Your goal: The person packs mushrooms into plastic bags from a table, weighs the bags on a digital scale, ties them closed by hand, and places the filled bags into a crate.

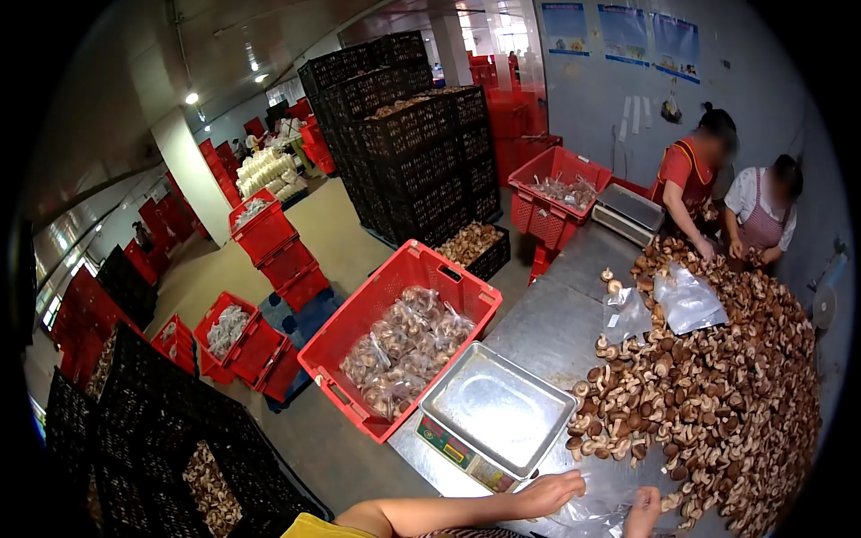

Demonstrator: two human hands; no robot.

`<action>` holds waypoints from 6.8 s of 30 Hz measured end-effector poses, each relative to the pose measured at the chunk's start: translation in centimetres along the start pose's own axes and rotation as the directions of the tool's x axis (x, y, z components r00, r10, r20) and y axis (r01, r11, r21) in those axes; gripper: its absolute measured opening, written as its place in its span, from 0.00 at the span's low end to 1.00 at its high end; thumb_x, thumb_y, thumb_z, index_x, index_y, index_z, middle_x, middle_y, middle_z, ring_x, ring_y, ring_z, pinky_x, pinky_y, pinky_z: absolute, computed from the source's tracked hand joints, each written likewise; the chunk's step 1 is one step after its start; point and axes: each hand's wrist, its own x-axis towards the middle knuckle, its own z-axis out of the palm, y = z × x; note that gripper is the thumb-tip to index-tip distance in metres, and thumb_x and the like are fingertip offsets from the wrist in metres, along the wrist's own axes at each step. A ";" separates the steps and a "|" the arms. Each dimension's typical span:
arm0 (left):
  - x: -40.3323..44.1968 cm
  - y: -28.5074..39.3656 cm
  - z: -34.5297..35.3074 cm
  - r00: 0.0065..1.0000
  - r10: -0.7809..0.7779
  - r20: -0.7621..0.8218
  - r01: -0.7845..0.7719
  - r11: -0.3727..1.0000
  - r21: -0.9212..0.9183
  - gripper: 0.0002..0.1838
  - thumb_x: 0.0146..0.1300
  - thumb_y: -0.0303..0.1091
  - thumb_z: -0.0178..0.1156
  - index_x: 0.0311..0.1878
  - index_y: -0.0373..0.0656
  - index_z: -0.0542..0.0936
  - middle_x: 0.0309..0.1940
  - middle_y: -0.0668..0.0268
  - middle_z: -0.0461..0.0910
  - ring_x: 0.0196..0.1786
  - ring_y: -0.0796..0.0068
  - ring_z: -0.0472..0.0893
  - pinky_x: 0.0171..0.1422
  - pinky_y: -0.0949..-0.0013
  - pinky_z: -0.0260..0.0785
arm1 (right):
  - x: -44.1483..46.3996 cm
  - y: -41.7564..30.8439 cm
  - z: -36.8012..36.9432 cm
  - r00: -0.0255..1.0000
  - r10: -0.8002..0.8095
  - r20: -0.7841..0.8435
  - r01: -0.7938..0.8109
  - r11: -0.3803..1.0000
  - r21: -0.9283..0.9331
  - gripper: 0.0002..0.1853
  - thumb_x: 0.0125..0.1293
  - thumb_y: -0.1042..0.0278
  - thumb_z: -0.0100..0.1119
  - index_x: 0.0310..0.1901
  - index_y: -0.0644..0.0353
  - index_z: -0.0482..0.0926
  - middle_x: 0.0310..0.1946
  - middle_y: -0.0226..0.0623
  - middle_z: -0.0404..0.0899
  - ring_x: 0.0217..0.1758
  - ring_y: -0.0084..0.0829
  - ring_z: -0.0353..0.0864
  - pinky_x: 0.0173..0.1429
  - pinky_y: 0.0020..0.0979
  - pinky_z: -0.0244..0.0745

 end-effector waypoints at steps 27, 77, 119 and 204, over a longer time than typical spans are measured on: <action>-1.8 -2.4 -2.7 0.766 -0.524 0.372 0.434 -0.007 -0.901 0.08 0.73 0.28 0.46 0.49 0.40 0.74 0.22 0.71 0.66 0.24 0.80 0.64 0.32 0.74 0.59 | -1.0 2.3 -3.8 0.869 0.317 0.380 -0.472 0.298 0.830 0.06 0.71 0.65 0.58 0.45 0.54 0.75 0.25 0.21 0.71 0.25 0.18 0.70 0.27 0.23 0.66; 16.8 -20.3 5.8 0.622 -0.712 -0.326 0.636 0.702 -0.320 0.35 0.69 0.51 0.57 0.68 0.32 0.66 0.69 0.48 0.59 0.70 0.52 0.62 0.74 0.60 0.54 | 13.8 9.0 10.2 0.788 0.456 0.413 -0.409 -0.113 0.905 0.07 0.73 0.59 0.55 0.42 0.50 0.78 0.27 0.25 0.79 0.30 0.24 0.81 0.27 0.29 0.77; 24.1 -21.8 5.4 0.692 -0.619 0.373 0.699 0.443 -0.562 0.10 0.72 0.33 0.55 0.33 0.43 0.79 0.63 0.62 0.67 0.60 0.76 0.71 0.63 0.73 0.59 | 20.3 7.9 12.2 0.794 0.468 0.389 -0.559 0.813 0.164 0.28 0.63 0.43 0.62 0.51 0.62 0.82 0.42 0.40 0.84 0.45 0.34 0.83 0.55 0.36 0.75; -1.1 -2.7 0.9 0.809 -0.559 0.185 0.470 0.425 -0.774 0.08 0.77 0.30 0.43 0.39 0.42 0.69 0.74 0.51 0.61 0.35 0.68 0.85 0.41 0.72 0.75 | 4.2 -3.7 5.0 0.667 0.001 0.745 0.022 1.000 -0.021 0.28 0.60 0.52 0.70 0.56 0.61 0.75 0.45 0.41 0.83 0.50 0.31 0.81 0.57 0.31 0.74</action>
